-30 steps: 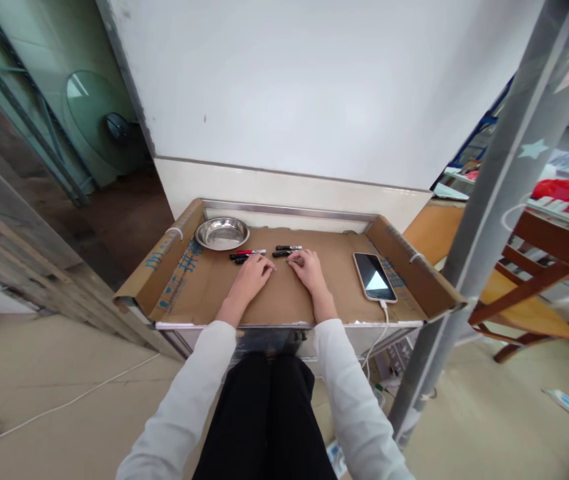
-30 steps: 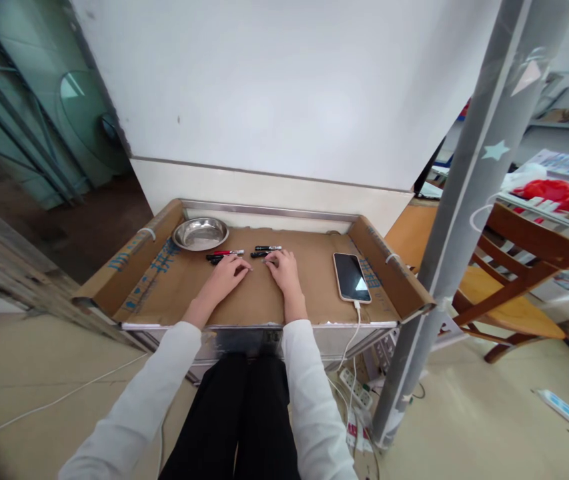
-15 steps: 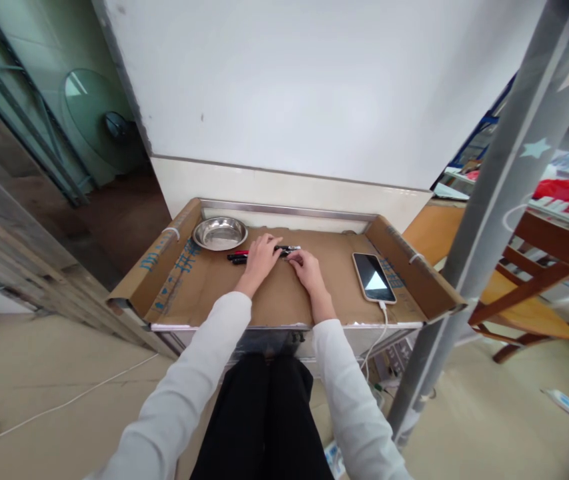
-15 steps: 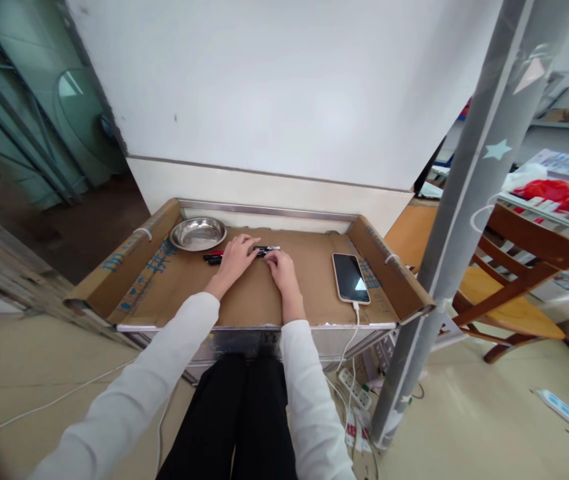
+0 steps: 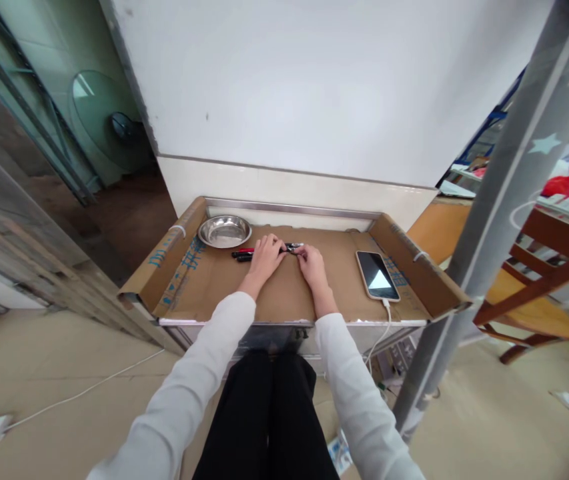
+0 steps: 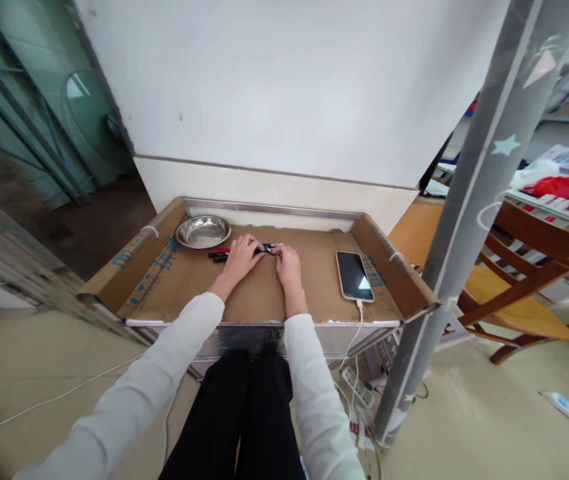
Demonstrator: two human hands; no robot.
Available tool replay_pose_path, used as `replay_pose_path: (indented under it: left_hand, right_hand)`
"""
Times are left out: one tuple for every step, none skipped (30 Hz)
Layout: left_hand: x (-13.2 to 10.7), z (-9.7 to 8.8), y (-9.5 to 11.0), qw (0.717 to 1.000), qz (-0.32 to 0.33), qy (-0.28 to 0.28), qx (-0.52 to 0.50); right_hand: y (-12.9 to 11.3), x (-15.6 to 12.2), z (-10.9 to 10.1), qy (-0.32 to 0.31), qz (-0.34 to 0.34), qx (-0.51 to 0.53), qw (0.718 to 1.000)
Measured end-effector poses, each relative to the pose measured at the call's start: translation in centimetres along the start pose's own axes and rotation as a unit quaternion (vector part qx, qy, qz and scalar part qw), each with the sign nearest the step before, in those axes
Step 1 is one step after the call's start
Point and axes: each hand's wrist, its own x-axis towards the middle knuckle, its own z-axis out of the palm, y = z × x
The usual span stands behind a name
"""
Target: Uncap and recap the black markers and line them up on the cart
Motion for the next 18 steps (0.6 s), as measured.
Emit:
replay_pose_path:
  left_hand:
    - [0.0, -0.1, 0.1, 1.0, -0.006, 0.002, -0.001]
    - [0.0, -0.3, 0.3, 1.0, -0.01, 0.004, -0.002]
    - [-0.1, -0.5, 0.4, 1.0, -0.015, 0.007, -0.004]
    - [-0.3, -0.7, 0.5, 1.0, -0.023, 0.012, -0.005]
    - [-0.5, -1.0, 0.6, 0.999, -0.037, 0.019, -0.007]
    - [-0.9, -1.3, 0.6, 0.998, -0.057, 0.029, -0.009]
    - [-1.3, -1.6, 0.6, 0.996, -0.083, 0.043, -0.009]
    - [-1.8, -1.9, 0.4, 0.991, -0.116, 0.059, -0.007]
    - [-2.3, -2.2, 0.2, 0.985, -0.155, 0.072, 0.0]
    - [-2.9, -2.5, 0.0, 0.976, -0.201, 0.086, 0.013]
    - [-3.6, -2.7, -0.3, 0.966, -0.239, 0.098, 0.029]
    - [-4.2, -3.0, -0.5, 0.958, -0.262, 0.104, 0.046]
    - [-4.7, -3.2, -0.7, 0.956, -0.27, 0.1, 0.061]
    - [-5.2, -3.4, -0.8, 0.954, -0.276, 0.09, 0.07]
    - [-5.6, -3.5, -0.9, 0.954, -0.279, 0.083, 0.078]
    - [-5.9, -3.6, -0.8, 0.955, -0.274, 0.077, 0.085]
    - [-6.0, -3.7, -0.7, 0.957, -0.267, 0.074, 0.091]
    - [-6.1, -3.8, -0.5, 0.959, -0.256, 0.074, 0.096]
  right_hand:
    - [0.0, 0.1, 0.0, 0.001, 0.002, 0.003, 1.0]
    - [0.0, 0.2, 0.1, 0.002, 0.005, 0.007, 1.0]
    - [0.1, 0.3, 0.1, 0.003, 0.008, 0.011, 1.0]
    - [0.0, 0.4, 0.2, 0.005, 0.01, 0.015, 1.0]
    - [0.0, 0.4, 0.2, 0.005, 0.011, 0.019, 1.0]
    - [-0.1, 0.4, 0.2, 0.006, 0.01, 0.022, 1.0]
    - [-0.2, 0.3, 0.2, 0.008, 0.007, 0.021, 1.0]
    - [-0.4, 0.2, 0.2, 0.011, 0.004, 0.016, 1.0]
    - [-0.6, 0.2, 0.1, 0.015, 0.001, 0.007, 1.0]
    - [-0.9, 0.1, 0.0, 0.022, -0.001, -0.008, 1.0]
    - [-1.3, 0.0, 0.0, 0.021, -0.004, -0.022, 1.0]
    - [-1.6, 0.0, -0.1, 0.018, -0.006, -0.032, 0.999]
    - [-2.0, -0.1, -0.1, 0.016, -0.006, -0.04, 0.999]
    - [-2.3, -0.1, -0.2, 0.014, -0.005, -0.041, 0.999]
    - [-2.5, -0.1, -0.2, 0.014, -0.004, -0.038, 0.999]
    - [-2.7, -0.1, -0.1, 0.014, -0.004, -0.032, 0.999]
    - [-2.8, -0.1, -0.1, 0.014, -0.005, -0.022, 1.0]
    - [-2.8, -0.1, 0.0, 0.015, -0.007, -0.011, 1.0]
